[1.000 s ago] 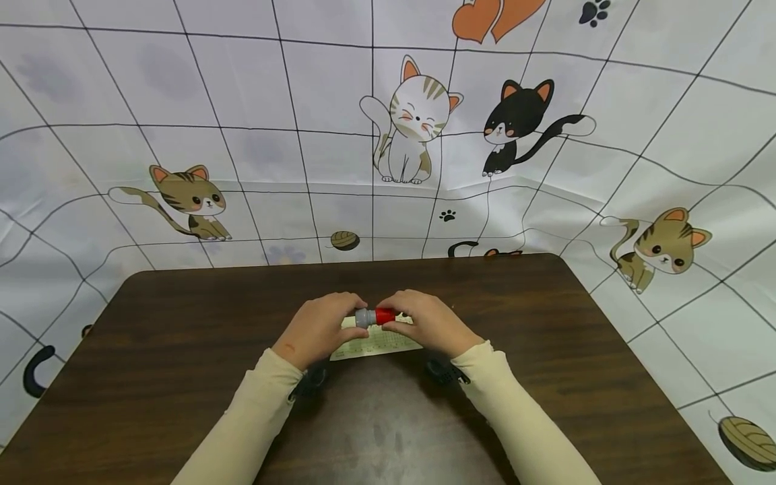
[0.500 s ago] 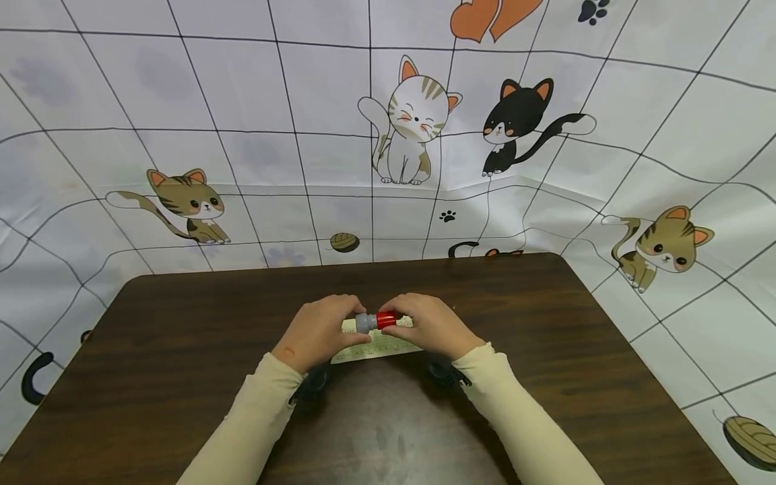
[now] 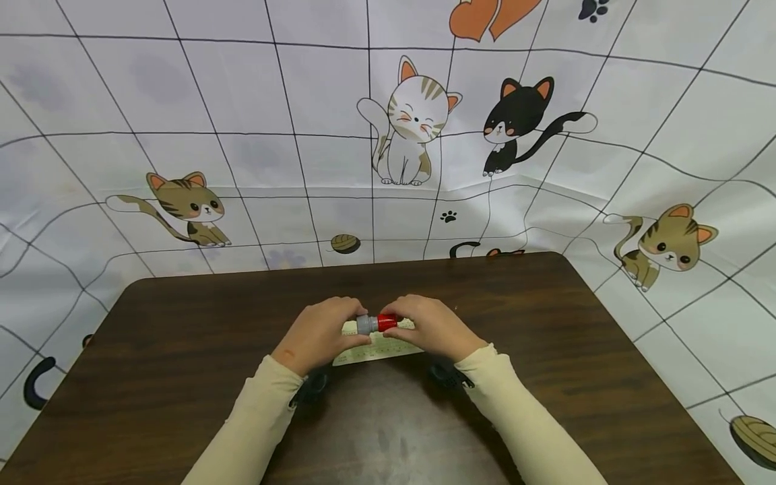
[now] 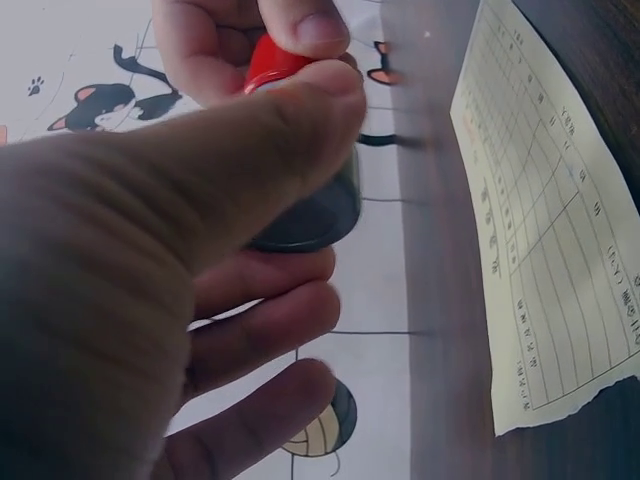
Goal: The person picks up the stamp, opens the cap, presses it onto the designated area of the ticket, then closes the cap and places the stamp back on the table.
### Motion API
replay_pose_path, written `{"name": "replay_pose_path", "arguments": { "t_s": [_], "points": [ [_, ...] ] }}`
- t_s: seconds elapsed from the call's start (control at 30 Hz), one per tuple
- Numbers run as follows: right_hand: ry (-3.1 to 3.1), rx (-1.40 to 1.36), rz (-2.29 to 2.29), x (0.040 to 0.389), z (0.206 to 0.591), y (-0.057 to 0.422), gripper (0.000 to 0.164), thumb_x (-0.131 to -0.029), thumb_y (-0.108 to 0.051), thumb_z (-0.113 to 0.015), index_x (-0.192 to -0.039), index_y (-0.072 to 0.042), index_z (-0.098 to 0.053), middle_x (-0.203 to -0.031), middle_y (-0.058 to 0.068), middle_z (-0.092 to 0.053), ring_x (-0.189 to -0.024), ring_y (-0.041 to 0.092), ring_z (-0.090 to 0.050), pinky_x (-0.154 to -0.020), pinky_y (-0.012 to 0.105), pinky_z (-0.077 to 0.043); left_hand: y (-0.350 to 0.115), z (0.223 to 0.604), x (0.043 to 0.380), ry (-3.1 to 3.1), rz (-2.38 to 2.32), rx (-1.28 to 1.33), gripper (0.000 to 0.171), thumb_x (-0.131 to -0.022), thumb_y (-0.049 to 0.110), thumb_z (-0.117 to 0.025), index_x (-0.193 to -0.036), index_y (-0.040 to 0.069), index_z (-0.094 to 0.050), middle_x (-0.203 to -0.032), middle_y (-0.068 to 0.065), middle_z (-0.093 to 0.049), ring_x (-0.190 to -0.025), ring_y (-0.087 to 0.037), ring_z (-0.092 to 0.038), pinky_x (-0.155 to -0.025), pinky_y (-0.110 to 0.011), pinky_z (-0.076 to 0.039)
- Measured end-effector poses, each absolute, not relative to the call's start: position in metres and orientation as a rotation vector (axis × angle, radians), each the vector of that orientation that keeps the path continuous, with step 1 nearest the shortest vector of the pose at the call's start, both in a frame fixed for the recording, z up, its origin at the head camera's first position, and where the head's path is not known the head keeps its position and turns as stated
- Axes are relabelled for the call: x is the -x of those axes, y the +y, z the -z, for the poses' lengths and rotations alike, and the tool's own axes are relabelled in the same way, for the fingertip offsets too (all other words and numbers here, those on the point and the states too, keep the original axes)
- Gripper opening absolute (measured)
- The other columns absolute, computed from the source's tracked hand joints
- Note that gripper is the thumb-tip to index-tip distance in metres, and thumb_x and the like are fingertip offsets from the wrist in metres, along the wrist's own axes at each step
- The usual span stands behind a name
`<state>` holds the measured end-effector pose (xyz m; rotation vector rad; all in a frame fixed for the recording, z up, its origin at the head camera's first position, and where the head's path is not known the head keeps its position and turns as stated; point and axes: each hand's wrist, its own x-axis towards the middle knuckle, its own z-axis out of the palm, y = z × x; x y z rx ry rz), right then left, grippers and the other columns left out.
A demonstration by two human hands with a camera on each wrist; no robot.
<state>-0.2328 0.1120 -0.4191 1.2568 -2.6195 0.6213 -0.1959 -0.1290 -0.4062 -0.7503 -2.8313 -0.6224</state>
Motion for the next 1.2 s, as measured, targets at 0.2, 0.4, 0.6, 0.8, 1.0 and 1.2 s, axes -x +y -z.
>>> {"name": "replay_pose_path", "arguments": {
  "t_s": [0.2, 0.4, 0.6, 0.8, 1.0, 1.2],
  "points": [
    [-2.615, -1.291, -0.618, 0.2318, 0.4174, 0.1132, 0.028, -0.093, -0.023, -0.080, -0.118, -0.015, -0.074, -0.105, -0.004, -0.071, -0.090, 0.010, -0.064, -0.081, 0.028, -0.058, -0.1294, 0.4066, 0.1967, -2.837, 0.614, 0.771, 0.045, -0.083, 0.032, -0.089, -0.119, 0.011, -0.072, -0.110, -0.004, -0.073, -0.096, -0.022, -0.071, -0.084, -0.040, -0.060],
    [-2.637, -1.232, -0.660, 0.2302, 0.4179, 0.1139, 0.024, -0.091, -0.023, -0.082, -0.113, -0.015, -0.075, -0.102, -0.006, -0.073, -0.088, 0.010, -0.066, -0.079, 0.027, -0.057, -0.1272, 0.4085, 0.1972, -2.823, 0.617, 0.743, 0.044, -0.078, 0.039, -0.092, -0.107, 0.015, -0.071, -0.098, 0.001, -0.073, -0.080, -0.013, -0.064, -0.072, -0.032, -0.057],
    [-2.611, -1.245, -0.642, 0.2316, 0.4206, 0.1124, 0.025, -0.091, -0.024, -0.082, -0.112, -0.015, -0.075, -0.101, -0.006, -0.073, -0.086, 0.012, -0.068, -0.078, 0.027, -0.058, -0.1293, 0.4116, 0.1969, -2.809, 0.578, 0.725, 0.041, -0.078, 0.040, -0.092, -0.105, 0.017, -0.070, -0.096, 0.005, -0.071, -0.079, -0.008, -0.061, -0.071, -0.029, -0.056],
    [-2.577, -1.299, -0.587, 0.2323, 0.4212, 0.1127, 0.027, -0.093, -0.025, -0.080, -0.118, -0.015, -0.073, -0.104, -0.004, -0.071, -0.089, 0.011, -0.065, -0.080, 0.027, -0.057, -0.1313, 0.4112, 0.1958, -2.769, 0.582, 0.774, 0.042, -0.081, 0.032, -0.091, -0.113, 0.014, -0.071, -0.107, 0.001, -0.072, -0.093, -0.015, -0.068, -0.080, -0.035, -0.060],
    [-2.610, -1.288, -0.604, 0.2307, 0.4207, 0.1128, 0.024, -0.095, -0.028, -0.078, -0.115, -0.016, -0.074, -0.103, -0.006, -0.071, -0.088, 0.013, -0.066, -0.077, 0.027, -0.057, -0.1315, 0.4110, 0.1960, -2.801, 0.579, 0.766, 0.041, -0.079, 0.036, -0.091, -0.108, 0.016, -0.070, -0.099, 0.003, -0.072, -0.086, -0.015, -0.067, -0.075, -0.034, -0.058],
    [-2.604, -1.280, -0.595, 0.2319, 0.4213, 0.1105, 0.025, -0.094, -0.028, -0.079, -0.115, -0.016, -0.074, -0.104, -0.006, -0.072, -0.089, 0.011, -0.067, -0.079, 0.028, -0.058, -0.1336, 0.4105, 0.1965, -2.814, 0.574, 0.749, 0.043, -0.079, 0.038, -0.091, -0.111, 0.016, -0.071, -0.102, 0.002, -0.073, -0.090, -0.016, -0.069, -0.078, -0.036, -0.059]
  ]
}}
